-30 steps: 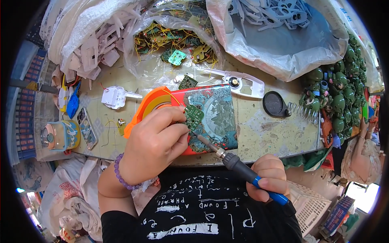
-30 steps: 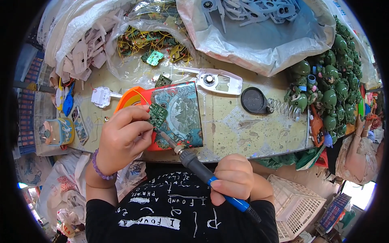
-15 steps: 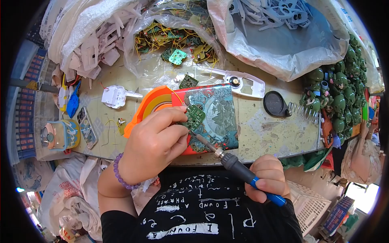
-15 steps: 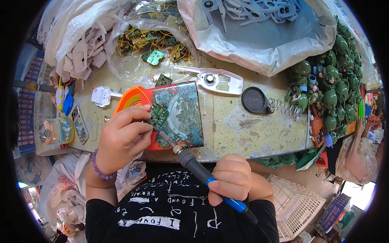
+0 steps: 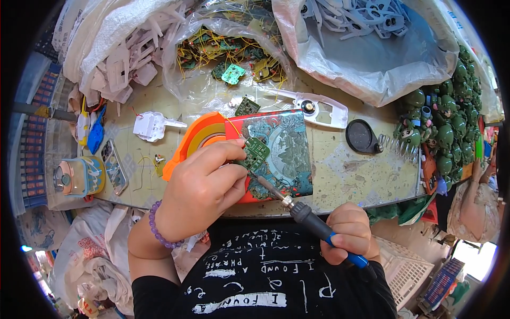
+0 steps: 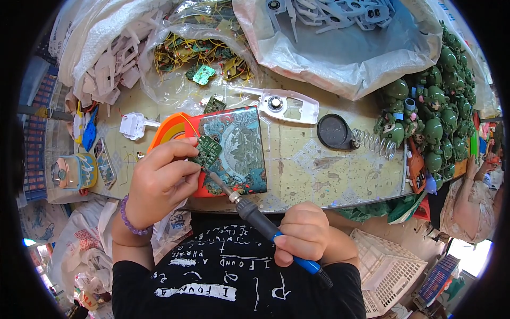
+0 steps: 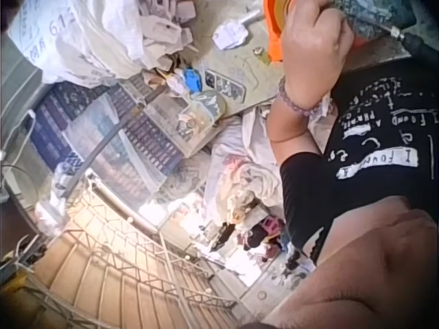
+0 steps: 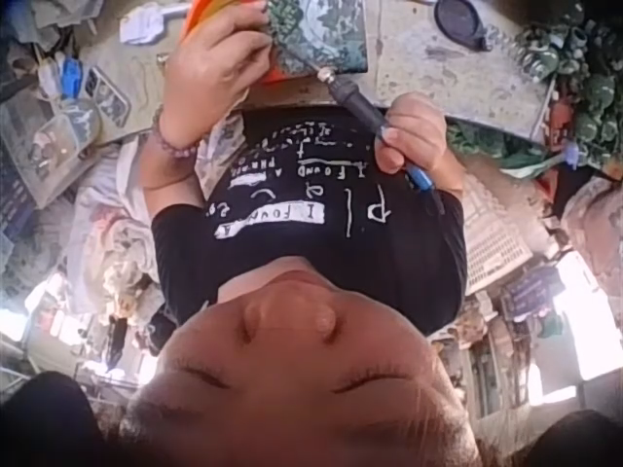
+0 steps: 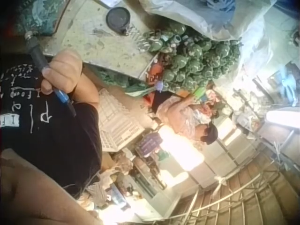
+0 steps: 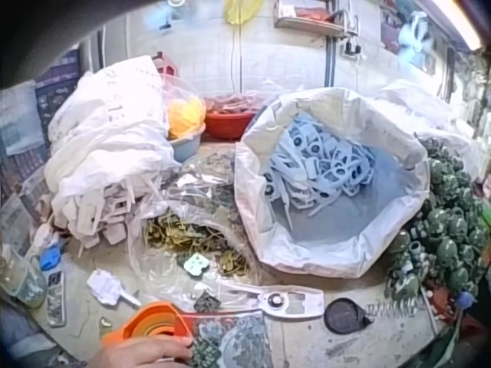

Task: Soldering electronic components and assembling toy parts at a factory workbench.

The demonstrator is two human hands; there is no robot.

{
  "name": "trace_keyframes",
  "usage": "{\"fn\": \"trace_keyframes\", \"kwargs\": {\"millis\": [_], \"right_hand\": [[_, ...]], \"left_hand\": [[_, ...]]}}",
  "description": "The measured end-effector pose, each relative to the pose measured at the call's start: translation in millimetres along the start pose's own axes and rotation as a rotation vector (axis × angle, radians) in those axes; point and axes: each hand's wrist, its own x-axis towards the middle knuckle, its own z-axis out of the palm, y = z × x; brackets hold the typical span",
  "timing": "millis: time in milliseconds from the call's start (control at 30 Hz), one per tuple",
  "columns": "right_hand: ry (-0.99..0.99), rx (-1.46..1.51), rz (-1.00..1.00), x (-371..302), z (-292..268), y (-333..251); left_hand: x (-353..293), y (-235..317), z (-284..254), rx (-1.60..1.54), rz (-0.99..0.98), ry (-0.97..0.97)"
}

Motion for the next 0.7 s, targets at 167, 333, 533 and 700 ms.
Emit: {"fn": "trace_keyframes", "kwargs": {"millis": [167, 333, 533, 700], "right_hand": [[0.011, -0.002, -0.017, 0.1, 0.6, -0.1], [0.047, -0.010, -0.023, -2.4, 0.0, -0.5], [0.030, -0.016, -0.019, -1.1, -3.1, -1.3], [-0.008, -0.006, -0.026, 1.1, -1.6, -0.3]], "left_hand": [[-0.9, 0.6, -0.2, 0.009, -0.007, -0.004], [-0.5, -0.4, 0.1, 0.016, -0.008, 0.003], [-0.2, -0.8, 1.0, 0.024, 0.020, -0.001], [0.5, 0.1, 0.1, 0.007, -0.005, -0.002]]}}
